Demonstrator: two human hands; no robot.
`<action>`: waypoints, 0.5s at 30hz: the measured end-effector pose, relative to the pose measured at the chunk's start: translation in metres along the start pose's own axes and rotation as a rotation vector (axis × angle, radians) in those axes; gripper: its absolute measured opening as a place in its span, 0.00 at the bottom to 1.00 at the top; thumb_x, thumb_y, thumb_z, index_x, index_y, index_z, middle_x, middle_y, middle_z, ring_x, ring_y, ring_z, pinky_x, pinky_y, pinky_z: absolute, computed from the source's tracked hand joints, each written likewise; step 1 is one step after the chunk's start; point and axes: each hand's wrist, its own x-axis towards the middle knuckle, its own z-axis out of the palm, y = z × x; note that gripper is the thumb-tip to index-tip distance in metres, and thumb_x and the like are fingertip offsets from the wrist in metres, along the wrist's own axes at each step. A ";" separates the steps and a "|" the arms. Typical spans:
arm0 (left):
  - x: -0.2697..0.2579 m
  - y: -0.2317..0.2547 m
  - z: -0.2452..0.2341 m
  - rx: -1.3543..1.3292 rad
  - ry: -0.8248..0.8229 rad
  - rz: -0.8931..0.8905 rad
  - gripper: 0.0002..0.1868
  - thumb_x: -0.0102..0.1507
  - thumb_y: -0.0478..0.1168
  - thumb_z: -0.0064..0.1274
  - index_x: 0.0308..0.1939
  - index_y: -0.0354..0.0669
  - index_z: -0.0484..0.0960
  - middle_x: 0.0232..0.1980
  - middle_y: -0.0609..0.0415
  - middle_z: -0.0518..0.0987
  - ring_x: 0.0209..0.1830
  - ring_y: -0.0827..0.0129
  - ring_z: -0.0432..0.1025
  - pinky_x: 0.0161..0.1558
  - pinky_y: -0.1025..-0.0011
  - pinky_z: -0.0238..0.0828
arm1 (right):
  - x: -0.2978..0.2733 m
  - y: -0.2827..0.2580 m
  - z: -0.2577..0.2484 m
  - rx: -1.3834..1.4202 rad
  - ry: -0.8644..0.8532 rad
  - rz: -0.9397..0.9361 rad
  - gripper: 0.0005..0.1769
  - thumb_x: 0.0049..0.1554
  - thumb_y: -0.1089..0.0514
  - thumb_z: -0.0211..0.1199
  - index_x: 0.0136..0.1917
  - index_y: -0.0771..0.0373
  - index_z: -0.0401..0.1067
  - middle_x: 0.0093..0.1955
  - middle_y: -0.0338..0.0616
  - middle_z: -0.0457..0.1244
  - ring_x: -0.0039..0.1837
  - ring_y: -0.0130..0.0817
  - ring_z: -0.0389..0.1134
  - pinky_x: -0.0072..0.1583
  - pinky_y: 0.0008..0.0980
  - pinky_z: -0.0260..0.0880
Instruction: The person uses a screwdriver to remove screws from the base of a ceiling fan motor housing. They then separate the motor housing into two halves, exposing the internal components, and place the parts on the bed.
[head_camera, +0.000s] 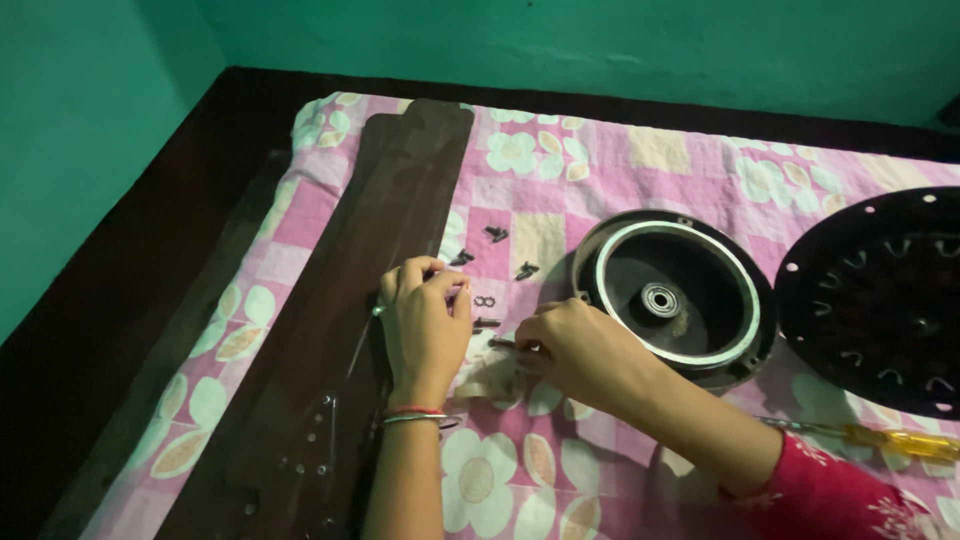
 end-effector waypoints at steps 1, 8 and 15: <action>0.001 0.000 0.001 -0.008 -0.005 0.002 0.06 0.56 0.37 0.63 0.37 0.44 0.88 0.51 0.51 0.77 0.57 0.51 0.67 0.58 0.58 0.66 | 0.000 0.001 0.002 -0.010 0.034 -0.043 0.11 0.49 0.59 0.70 0.46 0.63 0.81 0.42 0.52 0.70 0.44 0.49 0.73 0.48 0.44 0.72; 0.000 -0.003 0.003 -0.027 0.030 0.033 0.05 0.57 0.37 0.63 0.37 0.45 0.88 0.49 0.52 0.78 0.55 0.52 0.68 0.56 0.58 0.67 | -0.026 0.017 0.005 0.119 0.387 -0.178 0.06 0.53 0.60 0.69 0.45 0.62 0.81 0.43 0.46 0.70 0.42 0.45 0.73 0.45 0.40 0.73; 0.003 -0.011 0.002 -0.077 0.039 0.059 0.06 0.60 0.38 0.62 0.41 0.45 0.88 0.47 0.51 0.80 0.51 0.52 0.70 0.53 0.58 0.68 | -0.100 0.064 0.000 0.027 0.686 -0.104 0.07 0.49 0.62 0.72 0.44 0.60 0.80 0.43 0.41 0.69 0.42 0.36 0.73 0.42 0.33 0.74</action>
